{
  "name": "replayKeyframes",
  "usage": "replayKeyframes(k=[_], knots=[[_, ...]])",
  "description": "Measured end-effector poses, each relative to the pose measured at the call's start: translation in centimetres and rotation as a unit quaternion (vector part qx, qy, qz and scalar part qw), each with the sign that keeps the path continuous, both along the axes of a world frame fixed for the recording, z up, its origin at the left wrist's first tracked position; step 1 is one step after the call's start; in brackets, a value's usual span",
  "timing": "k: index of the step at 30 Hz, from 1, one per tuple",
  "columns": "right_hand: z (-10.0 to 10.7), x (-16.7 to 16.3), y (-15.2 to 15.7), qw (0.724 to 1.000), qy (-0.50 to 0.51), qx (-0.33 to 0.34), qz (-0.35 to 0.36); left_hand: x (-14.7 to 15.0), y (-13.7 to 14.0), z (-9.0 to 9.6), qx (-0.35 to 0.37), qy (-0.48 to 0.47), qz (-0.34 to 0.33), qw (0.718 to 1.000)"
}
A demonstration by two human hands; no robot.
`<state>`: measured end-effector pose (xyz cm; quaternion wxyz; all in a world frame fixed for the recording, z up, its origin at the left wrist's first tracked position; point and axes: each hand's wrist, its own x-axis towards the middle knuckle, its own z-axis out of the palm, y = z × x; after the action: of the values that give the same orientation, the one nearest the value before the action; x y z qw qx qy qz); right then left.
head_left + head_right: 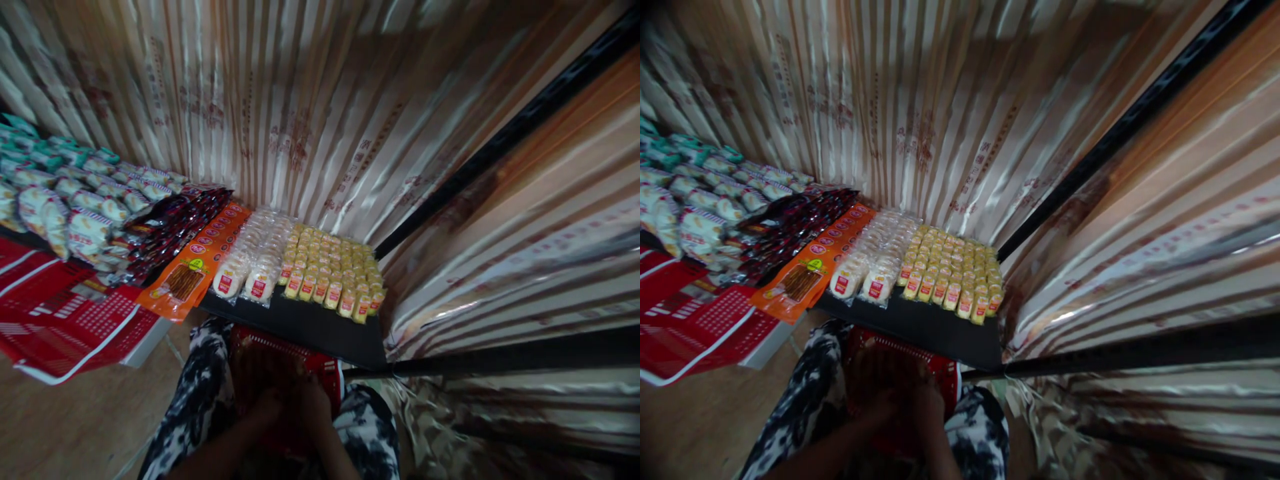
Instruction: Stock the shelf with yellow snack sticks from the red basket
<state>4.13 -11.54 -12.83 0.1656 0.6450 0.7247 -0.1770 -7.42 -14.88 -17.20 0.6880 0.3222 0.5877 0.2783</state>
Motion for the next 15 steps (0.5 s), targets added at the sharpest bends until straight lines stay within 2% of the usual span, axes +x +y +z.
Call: replayKeyframes(k=[5,10,15], knots=[[2.8,-1.3,0.0,0.996,0.078,0.025,0.026,-0.3,-0.6,1.3,0.077,0.014,0.003,0.997],[5.8,-1.9,-0.6,0.972,0.226,0.048,0.038,-0.3,-1.2,2.3,0.117,0.047,0.017,0.992],[6.9,-1.9,-0.9,0.953,0.289,0.09,-0.02,-1.3,-1.4,3.9,0.127,0.087,0.035,0.987]])
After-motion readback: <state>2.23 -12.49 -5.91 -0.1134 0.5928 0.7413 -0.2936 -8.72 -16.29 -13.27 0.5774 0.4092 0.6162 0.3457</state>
